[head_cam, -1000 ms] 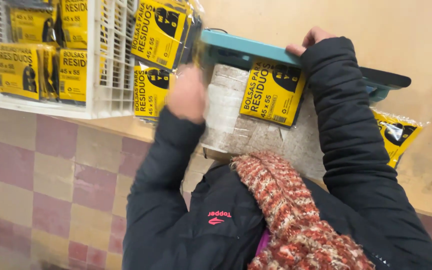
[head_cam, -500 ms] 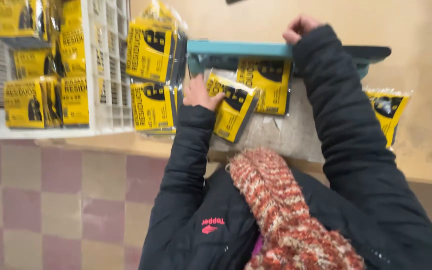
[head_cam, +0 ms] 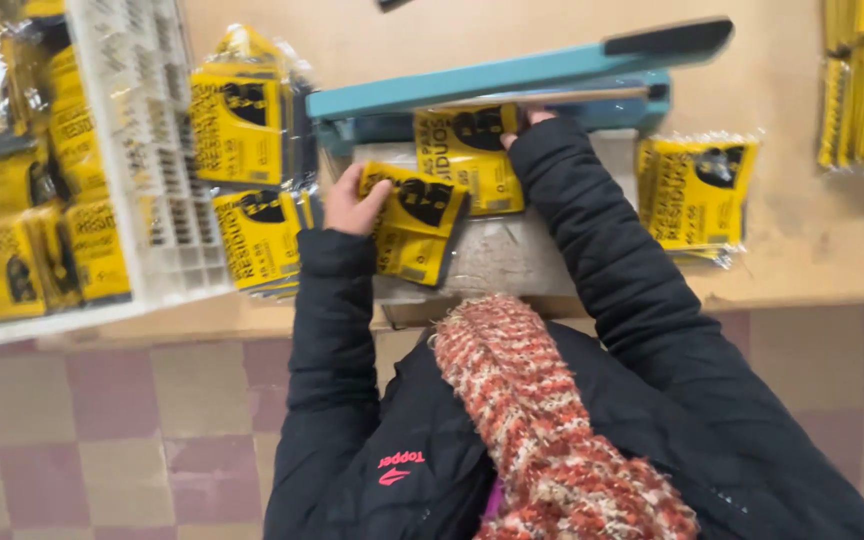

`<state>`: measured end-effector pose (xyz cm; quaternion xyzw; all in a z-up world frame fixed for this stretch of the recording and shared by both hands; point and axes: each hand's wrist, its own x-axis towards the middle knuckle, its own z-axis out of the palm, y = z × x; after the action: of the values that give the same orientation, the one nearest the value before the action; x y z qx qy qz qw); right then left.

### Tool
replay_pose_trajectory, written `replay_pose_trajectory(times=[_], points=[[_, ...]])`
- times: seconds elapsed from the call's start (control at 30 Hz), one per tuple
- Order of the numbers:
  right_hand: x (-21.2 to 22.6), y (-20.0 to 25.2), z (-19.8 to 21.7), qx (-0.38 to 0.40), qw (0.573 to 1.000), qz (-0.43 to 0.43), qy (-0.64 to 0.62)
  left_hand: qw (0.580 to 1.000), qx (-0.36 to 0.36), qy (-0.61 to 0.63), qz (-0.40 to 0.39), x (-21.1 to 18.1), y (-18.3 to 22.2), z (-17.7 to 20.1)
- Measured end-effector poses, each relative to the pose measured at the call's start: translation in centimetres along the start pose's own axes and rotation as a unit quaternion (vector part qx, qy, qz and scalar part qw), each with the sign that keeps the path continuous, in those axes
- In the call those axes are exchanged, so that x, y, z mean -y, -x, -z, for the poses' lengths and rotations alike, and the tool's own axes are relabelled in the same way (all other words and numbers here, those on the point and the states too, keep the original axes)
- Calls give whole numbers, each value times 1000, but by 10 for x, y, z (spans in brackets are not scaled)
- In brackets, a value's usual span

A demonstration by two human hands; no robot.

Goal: Sealing individual plastic bags using a manual heat sealer and stacking them.

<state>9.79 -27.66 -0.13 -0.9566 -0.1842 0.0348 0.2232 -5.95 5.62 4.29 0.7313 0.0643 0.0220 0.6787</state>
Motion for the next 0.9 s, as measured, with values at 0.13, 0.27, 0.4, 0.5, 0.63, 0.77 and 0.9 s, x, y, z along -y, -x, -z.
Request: replay_pose_trajectory(times=[0.13,0.27,0.4,0.5,0.63,0.77,0.9], points=[[-88,84,43,-3,977,-48,-208,999,19,-22,15,-49,27,-25],[-260,161,78,-89,945,-73,-305,998,-44,-15,-53,-97,43,-45],[-255,172,100,-166,965,-110,-172,989,-48,-36,-138,-135,56,-69],[-182,142,91,-245,963,-105,37,984,-37,-5,-173,-138,48,-85],[-35,107,67,10,915,99,-391,987,-11,66,-146,-106,45,-95],[20,80,33,35,804,21,-594,988,-36,114,-101,-56,18,-88],[41,65,27,-43,854,-101,-509,966,-59,198,156,33,-6,-73]])
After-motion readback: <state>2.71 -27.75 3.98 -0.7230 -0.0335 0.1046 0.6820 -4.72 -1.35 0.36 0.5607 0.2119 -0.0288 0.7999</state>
